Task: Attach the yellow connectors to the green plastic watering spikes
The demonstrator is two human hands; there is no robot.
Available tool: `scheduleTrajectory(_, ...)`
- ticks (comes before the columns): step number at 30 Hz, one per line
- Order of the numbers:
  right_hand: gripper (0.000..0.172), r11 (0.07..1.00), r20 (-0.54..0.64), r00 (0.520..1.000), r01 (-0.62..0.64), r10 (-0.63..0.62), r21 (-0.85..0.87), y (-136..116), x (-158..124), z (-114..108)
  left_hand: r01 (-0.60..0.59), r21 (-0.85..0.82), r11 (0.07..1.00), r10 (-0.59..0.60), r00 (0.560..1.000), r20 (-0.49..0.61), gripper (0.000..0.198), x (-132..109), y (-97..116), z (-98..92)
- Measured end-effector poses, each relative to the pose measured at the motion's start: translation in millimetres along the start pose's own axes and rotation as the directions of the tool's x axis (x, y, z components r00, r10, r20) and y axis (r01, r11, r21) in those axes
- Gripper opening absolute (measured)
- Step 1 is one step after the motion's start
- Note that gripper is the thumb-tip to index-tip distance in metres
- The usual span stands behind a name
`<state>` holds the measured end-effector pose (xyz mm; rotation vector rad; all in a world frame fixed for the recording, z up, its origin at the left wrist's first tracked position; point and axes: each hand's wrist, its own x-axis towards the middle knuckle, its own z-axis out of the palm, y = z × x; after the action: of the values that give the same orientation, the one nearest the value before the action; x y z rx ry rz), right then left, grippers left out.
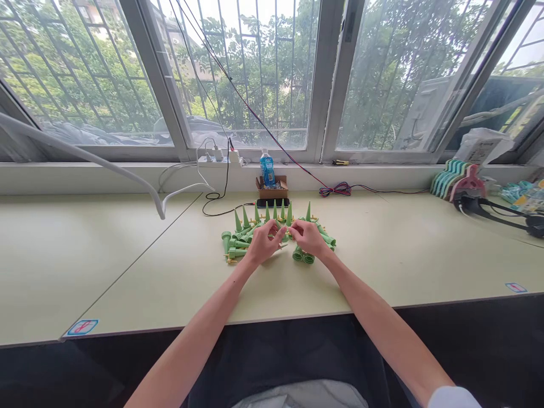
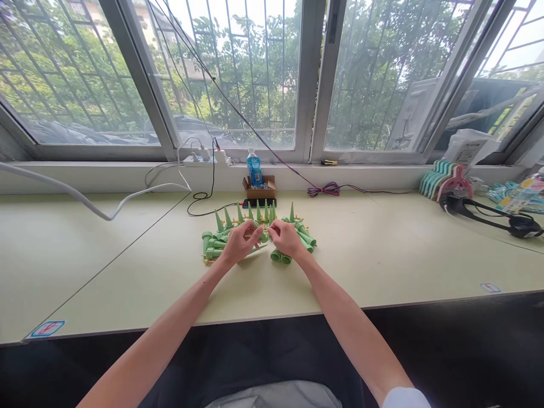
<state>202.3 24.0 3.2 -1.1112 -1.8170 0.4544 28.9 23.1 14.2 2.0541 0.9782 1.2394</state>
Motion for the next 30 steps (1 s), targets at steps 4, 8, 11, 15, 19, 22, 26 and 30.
scheduleTrajectory(4,0.023,1.000,-0.010,1.000,-0.015,0.015,0.011,-1,0,-1,0.005,-0.063,0.998,-0.004,1.000,0.009,0.041,0,2,-0.9)
scheduleTrajectory(8,0.024,0.999,-0.033,0.999,-0.037,0.038,0.028,-2,0,-2,0.030,-0.210,0.977,-0.020,0.999,0.049,0.051,1,-1,-1.0)
scheduleTrajectory(11,0.025,0.998,-0.047,0.997,-0.054,0.055,0.038,-4,0,-3,0.073,-0.369,0.926,-0.059,0.997,0.049,0.057,2,-2,0.3)
scheduleTrajectory(15,0.025,0.996,-0.060,0.996,-0.061,0.065,0.058,-6,0,-4,0.157,-0.525,0.836,-0.182,0.983,0.005,0.063,6,-1,1.3)
scheduleTrajectory(19,0.026,0.993,-0.058,0.996,-0.067,0.072,0.094,-6,1,-4,0.198,-0.632,0.749,-0.252,0.968,0.005,0.067,10,0,-1.8)
scheduleTrajectory(22,0.026,0.992,-0.059,0.996,-0.065,0.072,0.104,-7,1,-4,0.212,-0.653,0.727,-0.265,0.964,0.019,0.066,11,0,-4.8)
scheduleTrajectory(26,0.026,0.992,-0.056,0.996,-0.061,0.067,0.113,-8,0,-5,0.240,-0.589,0.772,-0.285,0.958,0.016,0.060,11,3,-6.3)
scheduleTrajectory(30,0.027,0.991,-0.049,0.997,-0.050,0.057,0.125,-9,0,-5,0.236,-0.494,0.837,-0.282,0.959,-0.020,0.045,10,4,-6.1)
